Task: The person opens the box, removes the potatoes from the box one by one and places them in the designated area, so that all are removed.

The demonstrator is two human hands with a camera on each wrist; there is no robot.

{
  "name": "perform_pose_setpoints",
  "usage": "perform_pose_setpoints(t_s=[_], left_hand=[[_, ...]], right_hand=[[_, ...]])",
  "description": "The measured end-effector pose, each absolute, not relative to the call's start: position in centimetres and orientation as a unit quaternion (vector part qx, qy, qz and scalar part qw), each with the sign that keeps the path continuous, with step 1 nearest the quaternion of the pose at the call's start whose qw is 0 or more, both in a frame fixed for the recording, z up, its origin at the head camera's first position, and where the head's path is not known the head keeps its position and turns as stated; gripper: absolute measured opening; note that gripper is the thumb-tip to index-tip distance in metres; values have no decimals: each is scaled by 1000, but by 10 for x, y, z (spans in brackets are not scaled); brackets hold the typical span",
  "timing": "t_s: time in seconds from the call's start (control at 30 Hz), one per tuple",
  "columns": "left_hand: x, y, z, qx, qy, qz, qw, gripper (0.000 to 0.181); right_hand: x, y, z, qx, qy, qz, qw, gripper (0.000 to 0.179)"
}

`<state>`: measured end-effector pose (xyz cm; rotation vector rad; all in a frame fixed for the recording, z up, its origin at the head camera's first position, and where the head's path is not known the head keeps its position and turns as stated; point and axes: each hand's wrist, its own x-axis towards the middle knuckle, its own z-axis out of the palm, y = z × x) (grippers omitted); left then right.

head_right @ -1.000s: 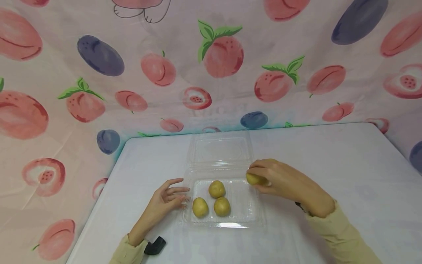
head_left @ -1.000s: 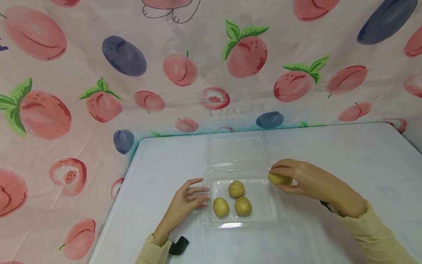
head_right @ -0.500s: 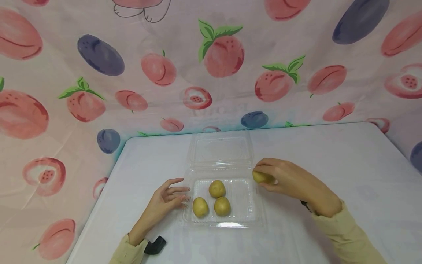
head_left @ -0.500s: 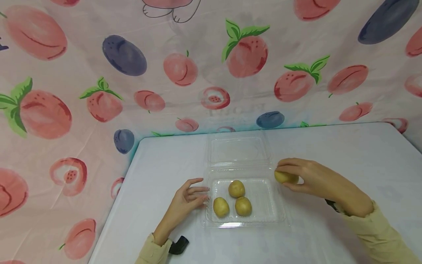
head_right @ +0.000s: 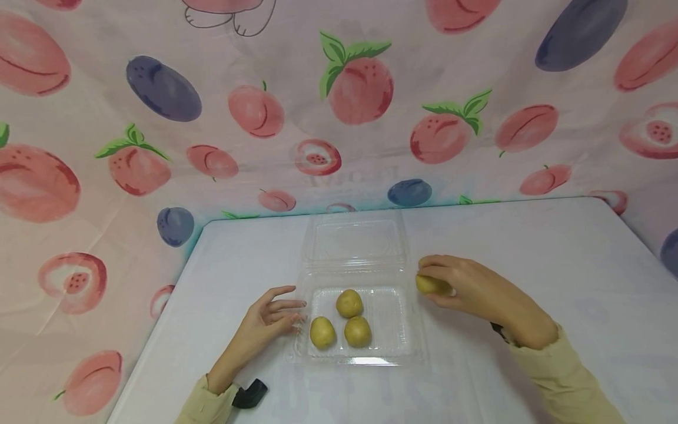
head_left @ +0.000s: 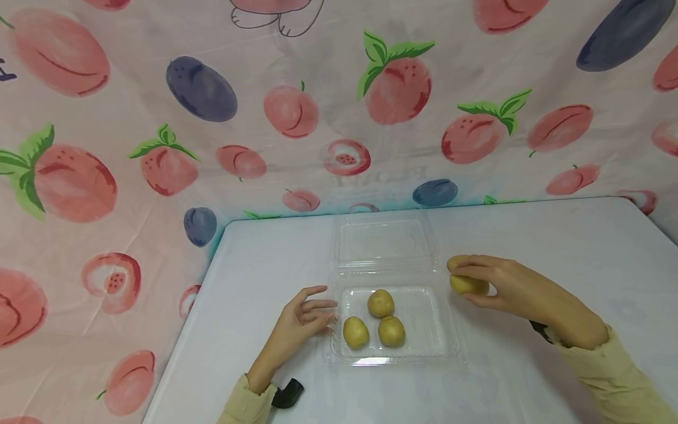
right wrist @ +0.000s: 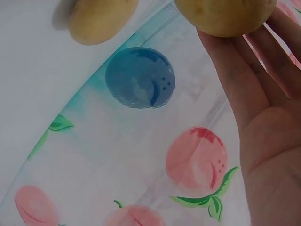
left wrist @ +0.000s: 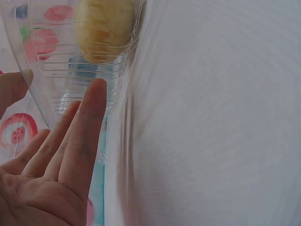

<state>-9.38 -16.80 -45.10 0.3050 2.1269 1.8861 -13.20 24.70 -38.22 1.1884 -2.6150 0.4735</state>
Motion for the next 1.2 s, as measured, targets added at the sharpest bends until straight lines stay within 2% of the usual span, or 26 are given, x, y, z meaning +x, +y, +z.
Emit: perform_pose_setpoints(t_s=[0.3, 1.2], left_hand=[[-93, -168, -450, 108, 734, 656, 140, 63], [-93, -168, -451, 104, 734, 656, 142, 62]], right_hand=[[-133, 253, -391, 400, -893, 166, 118, 47], [-143, 263, -419, 370, -909, 178, 72, 38]])
